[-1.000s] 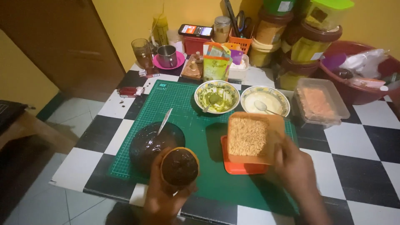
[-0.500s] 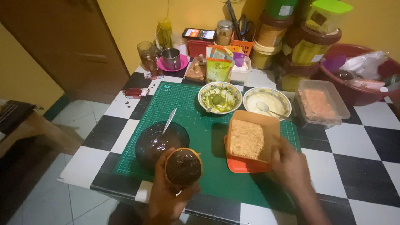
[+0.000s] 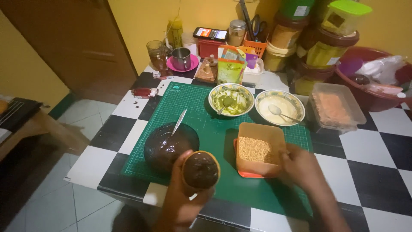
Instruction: Applying chocolate frosting to a donut with a spoon and then dipping it into sprinkles before placing it in a tray.
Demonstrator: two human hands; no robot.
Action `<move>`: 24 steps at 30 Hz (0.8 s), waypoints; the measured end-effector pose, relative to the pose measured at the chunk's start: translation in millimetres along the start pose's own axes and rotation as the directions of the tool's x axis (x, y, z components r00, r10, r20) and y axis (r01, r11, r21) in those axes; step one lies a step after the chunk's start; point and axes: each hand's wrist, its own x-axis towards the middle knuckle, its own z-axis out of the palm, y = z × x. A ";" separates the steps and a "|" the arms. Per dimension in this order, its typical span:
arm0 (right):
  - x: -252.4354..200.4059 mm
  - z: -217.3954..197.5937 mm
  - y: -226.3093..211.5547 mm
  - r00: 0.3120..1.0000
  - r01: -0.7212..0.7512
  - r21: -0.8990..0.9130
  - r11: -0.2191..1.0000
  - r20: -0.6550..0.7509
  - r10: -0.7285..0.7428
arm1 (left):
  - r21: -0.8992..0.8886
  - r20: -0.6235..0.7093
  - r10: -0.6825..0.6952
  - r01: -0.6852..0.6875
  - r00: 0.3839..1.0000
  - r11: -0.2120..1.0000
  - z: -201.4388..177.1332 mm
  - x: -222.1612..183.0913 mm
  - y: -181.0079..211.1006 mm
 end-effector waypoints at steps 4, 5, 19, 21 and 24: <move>-34.8 -27.2 -27.9 0.984 -0.130 0.059 0.990 -0.118 0.136 | 0.135 0.010 -0.143 0.141 0.990 0.981 15.5 -2.5 23.3; -41.7 -24.4 -24.5 0.984 -0.129 0.056 0.990 -0.118 0.135 | 0.133 0.008 -0.144 0.141 0.990 0.981 21.6 -3.2 33.8; -91.4 53.8 -11.8 0.817 -0.140 0.931 -0.336 -0.084 -0.571 | -0.073 0.304 0.222 -0.210 0.926 0.975 104.6 0.2 42.3; -80.9 62.1 -8.9 0.794 -0.120 0.897 -0.426 -0.171 -0.584 | -0.073 0.302 0.163 -0.148 0.939 0.986 109.2 2.8 36.7; -75.4 74.4 -6.0 0.756 -0.122 0.810 -0.574 -0.299 -0.582 | -0.025 0.297 0.033 -0.027 0.954 0.999 112.2 5.3 40.9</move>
